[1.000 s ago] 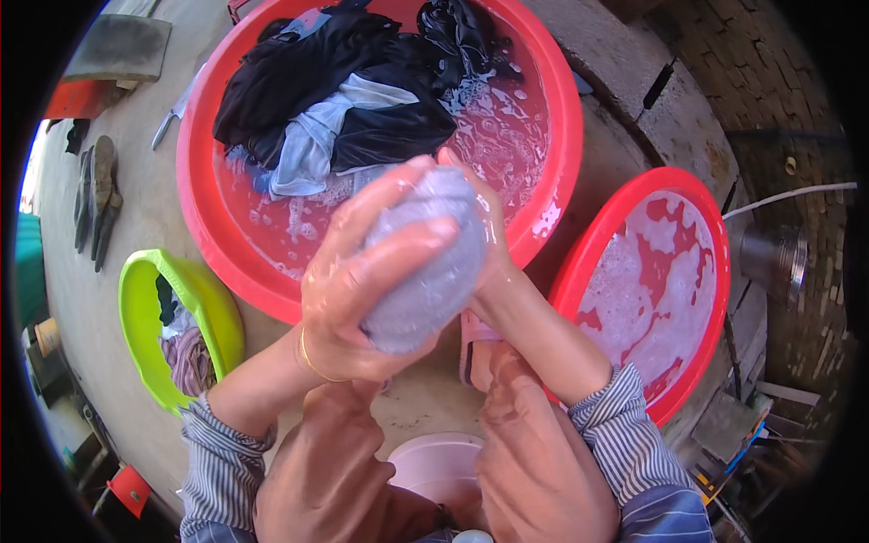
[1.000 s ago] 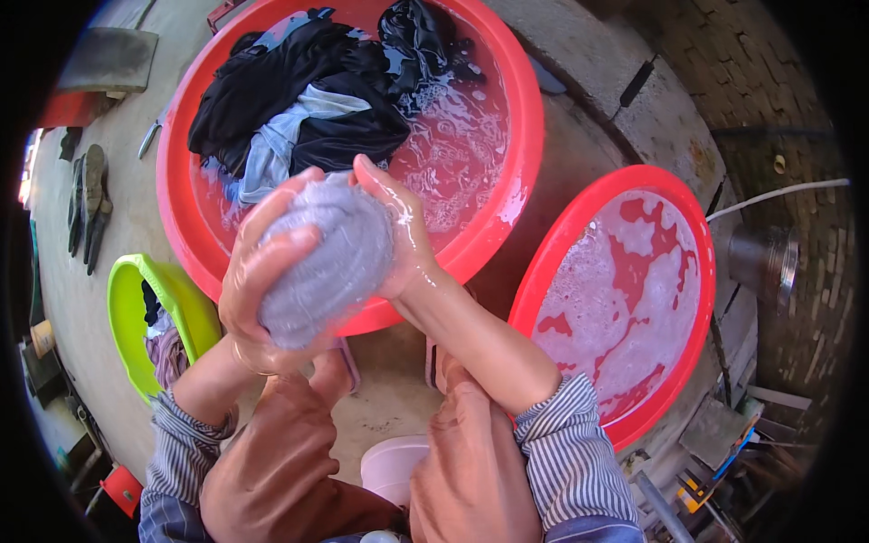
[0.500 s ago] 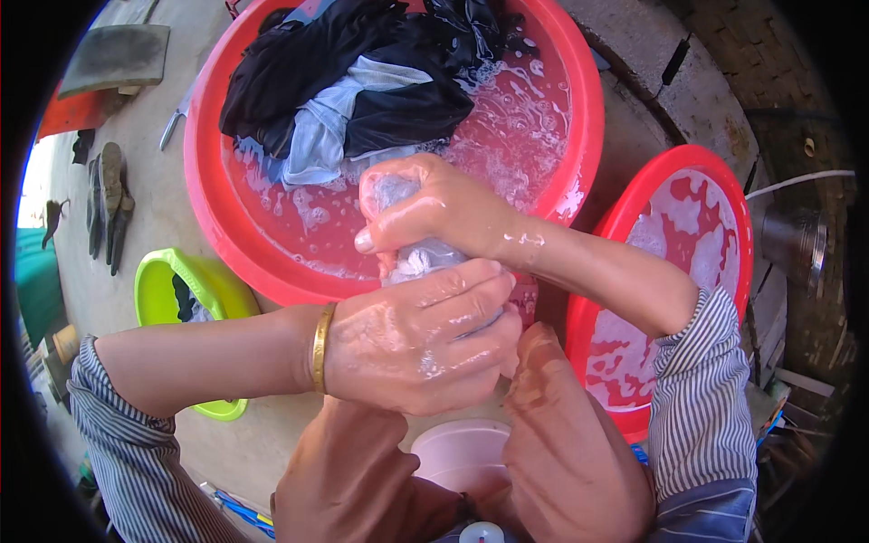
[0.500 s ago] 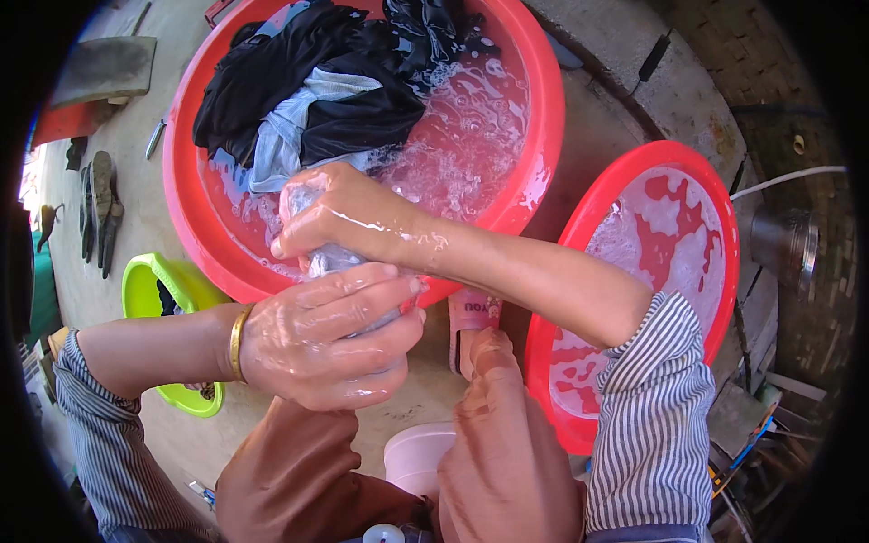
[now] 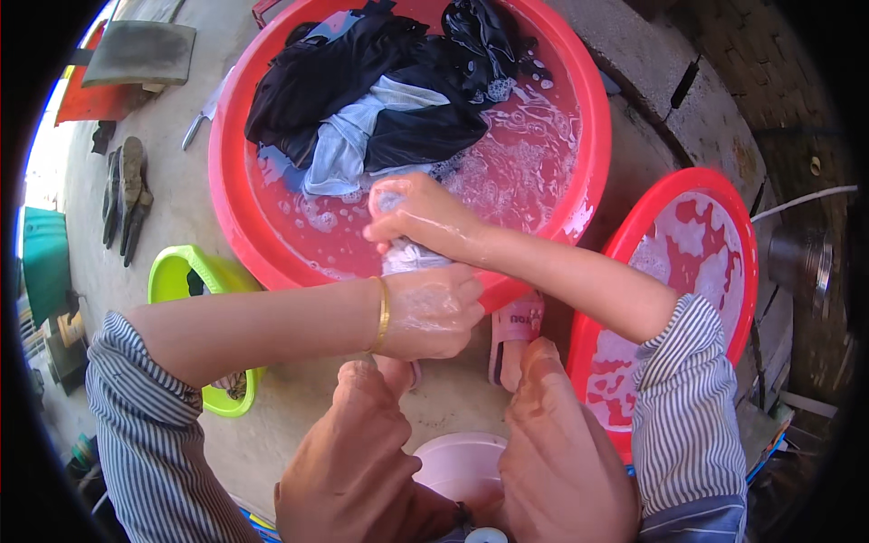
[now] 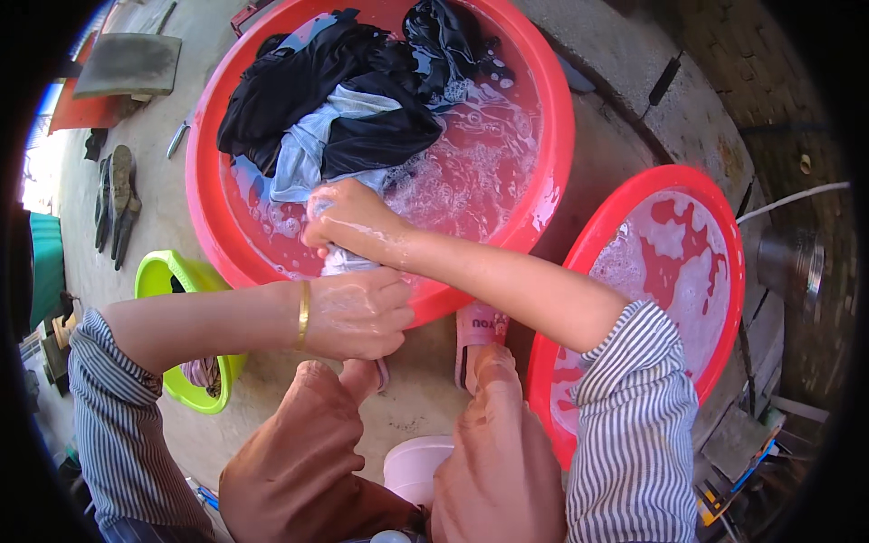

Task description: The person washes clothes by hand in a basin of soapy water, wringing out each piece of clothing and placing it into a plastic basket.

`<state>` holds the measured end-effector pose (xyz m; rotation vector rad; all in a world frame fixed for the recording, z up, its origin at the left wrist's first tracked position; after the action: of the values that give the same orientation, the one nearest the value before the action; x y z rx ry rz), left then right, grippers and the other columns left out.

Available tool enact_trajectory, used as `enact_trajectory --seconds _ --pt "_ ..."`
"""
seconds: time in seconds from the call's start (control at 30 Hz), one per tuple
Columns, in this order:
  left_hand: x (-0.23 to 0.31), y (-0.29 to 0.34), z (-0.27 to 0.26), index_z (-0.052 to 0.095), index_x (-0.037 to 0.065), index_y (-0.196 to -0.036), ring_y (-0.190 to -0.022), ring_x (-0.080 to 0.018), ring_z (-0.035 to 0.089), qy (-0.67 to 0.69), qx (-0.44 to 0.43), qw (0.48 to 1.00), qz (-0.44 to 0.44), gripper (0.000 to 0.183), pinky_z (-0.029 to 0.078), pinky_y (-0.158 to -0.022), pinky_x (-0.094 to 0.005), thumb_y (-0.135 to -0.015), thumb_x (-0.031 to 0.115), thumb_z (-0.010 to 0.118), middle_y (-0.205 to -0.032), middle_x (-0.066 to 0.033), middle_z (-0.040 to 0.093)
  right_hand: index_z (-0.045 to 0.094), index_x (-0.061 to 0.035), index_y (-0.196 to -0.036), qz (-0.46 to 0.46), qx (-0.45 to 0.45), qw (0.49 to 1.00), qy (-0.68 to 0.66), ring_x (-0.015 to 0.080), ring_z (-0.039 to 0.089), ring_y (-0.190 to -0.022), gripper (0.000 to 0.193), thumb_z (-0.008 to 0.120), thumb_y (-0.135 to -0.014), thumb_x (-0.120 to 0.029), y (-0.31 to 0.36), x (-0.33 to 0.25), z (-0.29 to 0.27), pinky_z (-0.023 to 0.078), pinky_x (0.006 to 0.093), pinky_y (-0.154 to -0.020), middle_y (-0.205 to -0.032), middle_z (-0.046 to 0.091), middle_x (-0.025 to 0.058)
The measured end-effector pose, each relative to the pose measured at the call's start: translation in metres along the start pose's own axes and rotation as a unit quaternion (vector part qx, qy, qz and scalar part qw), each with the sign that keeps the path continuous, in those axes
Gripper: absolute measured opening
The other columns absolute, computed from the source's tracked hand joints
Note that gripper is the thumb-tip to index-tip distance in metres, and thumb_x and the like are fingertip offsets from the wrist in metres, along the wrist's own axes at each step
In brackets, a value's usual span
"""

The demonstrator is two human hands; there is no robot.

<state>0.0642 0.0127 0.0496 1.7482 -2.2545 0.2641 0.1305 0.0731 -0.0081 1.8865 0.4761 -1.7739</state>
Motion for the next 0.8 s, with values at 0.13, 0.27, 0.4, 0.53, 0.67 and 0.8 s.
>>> enact_trajectory --seconds 0.13,0.27,0.4,0.53,0.67,0.8 --pt "0.011 0.061 -0.045 0.059 0.012 -0.065 -0.073 -0.0211 0.052 -0.004 -0.070 0.976 -0.207 0.017 0.042 -0.066 -0.0353 -0.054 0.024 0.063 -0.067 -0.0029 0.050 0.061 0.0007 -0.089 0.025 0.072 0.997 -0.007 0.0169 0.061 -0.076 0.031 0.069 -0.075 -0.026 -0.028 -0.005 -0.002 0.048 0.0317 -0.070 -0.080 0.064 0.0122" --pt "0.036 0.167 -0.053 0.057 0.009 -0.059 -0.072 -0.0253 0.051 -0.007 -0.126 0.888 -0.441 0.016 0.042 -0.067 -0.0383 -0.054 0.021 0.066 -0.067 -0.0061 0.049 0.057 0.0002 -0.102 -0.105 0.250 0.890 0.367 0.0349 0.057 -0.093 0.043 0.069 -0.073 -0.029 -0.046 0.033 -0.068 0.045 0.0427 -0.081 -0.095 0.061 0.0178" --pt "0.110 0.291 -0.017 0.065 0.007 -0.069 -0.086 -0.0295 0.054 0.043 -0.320 0.713 -0.623 0.025 0.042 -0.078 -0.0403 -0.055 0.027 0.072 -0.083 -0.0103 0.057 0.052 -0.0007 -0.108 0.009 0.191 0.842 0.504 0.0360 0.056 -0.098 0.053 0.072 -0.072 -0.033 -0.057 0.055 -0.060 0.042 0.0477 -0.085 -0.098 0.060 0.0173" --pt "0.122 0.315 0.003 0.067 0.007 -0.086 -0.099 -0.0308 0.053 0.024 -0.348 0.696 -0.627 0.035 0.040 -0.088 -0.0420 -0.059 0.030 0.073 -0.102 -0.0135 0.056 0.055 0.0041 -0.090 0.101 0.138 0.918 0.357 0.0431 0.062 -0.083 0.030 0.064 -0.069 -0.015 -0.046 0.085 -0.031 0.048 0.0496 -0.075 -0.086 0.064 0.0269" --pt "0.026 0.259 -0.003 0.056 0.005 -0.114 -0.110 -0.0337 0.051 0.098 -0.031 0.733 -0.673 0.046 0.038 -0.094 -0.0443 -0.074 0.025 0.068 -0.120 -0.0182 0.050 0.055 0.0071 -0.079 0.054 0.097 0.958 0.263 0.0456 0.060 -0.073 0.028 0.058 -0.067 -0.018 -0.013 0.078 0.028 0.047 0.0509 -0.070 -0.072 0.059 0.0316" --pt "-0.074 0.168 0.009 0.054 0.006 -0.118 -0.112 -0.0360 0.049 0.006 0.152 0.811 -0.566 0.049 0.040 -0.092 -0.0443 -0.074 0.022 0.068 -0.123 -0.0193 0.048 0.052 0.0073 -0.087 0.050 0.044 0.985 0.157 0.0471 0.059 -0.077 0.029 0.058 -0.071 -0.016 -0.013 0.060 0.080 0.045 0.0512 -0.070 -0.077 0.059 0.0322"
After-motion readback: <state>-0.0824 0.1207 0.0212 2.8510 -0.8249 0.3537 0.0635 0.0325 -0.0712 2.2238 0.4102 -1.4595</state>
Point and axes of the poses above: each hand's wrist, its own y-axis away from the middle knuckle, its own z-axis out of the palm, x = y × z, the point moved 2 cm from there along -y, towards the middle knuckle
